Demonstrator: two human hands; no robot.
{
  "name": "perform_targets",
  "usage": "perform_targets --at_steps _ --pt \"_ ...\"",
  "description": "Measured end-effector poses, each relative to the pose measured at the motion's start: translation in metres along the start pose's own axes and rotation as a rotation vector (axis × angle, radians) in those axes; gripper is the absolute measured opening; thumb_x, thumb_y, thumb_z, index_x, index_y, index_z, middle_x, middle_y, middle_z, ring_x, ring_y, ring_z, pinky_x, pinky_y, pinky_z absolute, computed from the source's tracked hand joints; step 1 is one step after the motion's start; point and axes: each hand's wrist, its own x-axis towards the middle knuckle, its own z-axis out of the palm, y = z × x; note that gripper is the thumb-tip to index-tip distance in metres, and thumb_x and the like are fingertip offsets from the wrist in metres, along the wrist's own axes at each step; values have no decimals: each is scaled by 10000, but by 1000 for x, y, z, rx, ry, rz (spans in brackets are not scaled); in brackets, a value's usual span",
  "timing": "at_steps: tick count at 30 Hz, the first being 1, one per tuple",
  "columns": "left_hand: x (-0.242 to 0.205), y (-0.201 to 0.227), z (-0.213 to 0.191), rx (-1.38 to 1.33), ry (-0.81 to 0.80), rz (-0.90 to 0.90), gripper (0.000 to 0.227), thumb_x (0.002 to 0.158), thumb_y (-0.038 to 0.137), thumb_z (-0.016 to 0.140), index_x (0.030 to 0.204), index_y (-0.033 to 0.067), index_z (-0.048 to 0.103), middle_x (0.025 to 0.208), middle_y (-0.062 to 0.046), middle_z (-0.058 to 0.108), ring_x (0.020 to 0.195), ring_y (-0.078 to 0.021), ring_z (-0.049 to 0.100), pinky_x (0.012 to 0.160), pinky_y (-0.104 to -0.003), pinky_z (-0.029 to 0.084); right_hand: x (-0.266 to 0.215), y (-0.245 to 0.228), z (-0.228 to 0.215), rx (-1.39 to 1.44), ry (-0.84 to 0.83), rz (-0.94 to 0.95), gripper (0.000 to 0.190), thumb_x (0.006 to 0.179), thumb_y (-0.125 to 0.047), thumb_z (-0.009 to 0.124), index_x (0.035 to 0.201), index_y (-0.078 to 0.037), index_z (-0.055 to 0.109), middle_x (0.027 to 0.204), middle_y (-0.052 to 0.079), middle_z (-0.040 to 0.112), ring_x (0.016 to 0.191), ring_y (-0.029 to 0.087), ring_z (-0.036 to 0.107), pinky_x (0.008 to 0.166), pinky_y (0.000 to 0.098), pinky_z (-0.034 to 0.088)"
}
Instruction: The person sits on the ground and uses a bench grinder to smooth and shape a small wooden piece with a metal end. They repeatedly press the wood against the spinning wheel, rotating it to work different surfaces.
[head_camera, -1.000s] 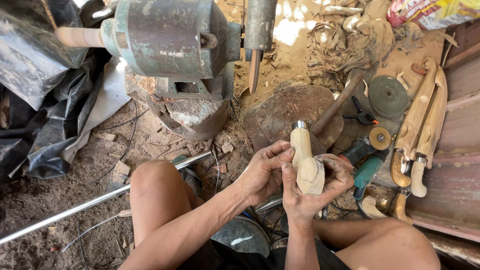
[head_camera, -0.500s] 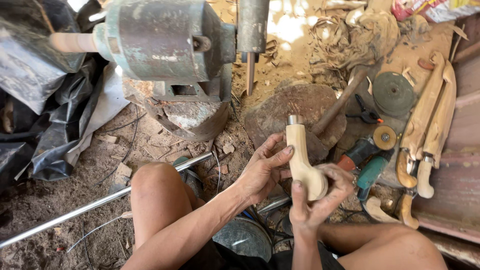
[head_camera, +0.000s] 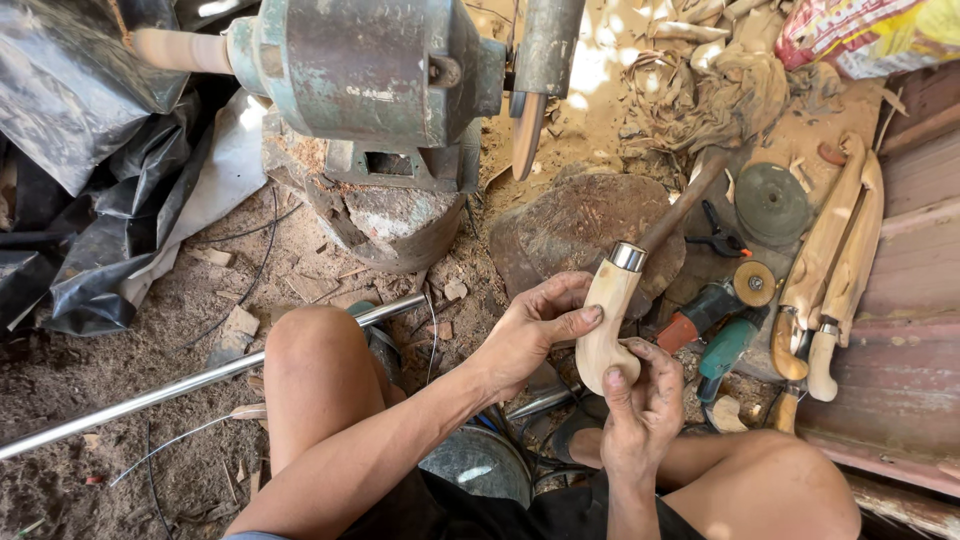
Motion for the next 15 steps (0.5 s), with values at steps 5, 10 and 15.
perform_targets --at_steps 5,10,15 --pt "-9 1 -1 -11 -45 37 449 968 152 725 1382 25 609 1215 -58 709 1128 -113 634 1035 -300 484 -1 -9 0 -34 -41 -31 420 984 -129 733 1317 37 538 1304 140 592 1220 193 586 1087 317 490" --pt "-16 5 1 -17 -40 92 472 933 145 781 1349 7 605 1161 -61 699 1076 -138 628 989 -319 503 7 -32 -4 -157 -188 109 555 905 -156 742 1374 6 492 1315 135 581 1222 216 597 1036 350 515" --pt "-28 18 12 61 -3 162 626 857 193 834 1403 17 582 1145 -30 670 1006 -142 602 927 -323 531 14 -48 -2 -363 -401 81 700 813 -97 794 1414 14 451 1355 153 506 1239 246 590 1033 382 529"
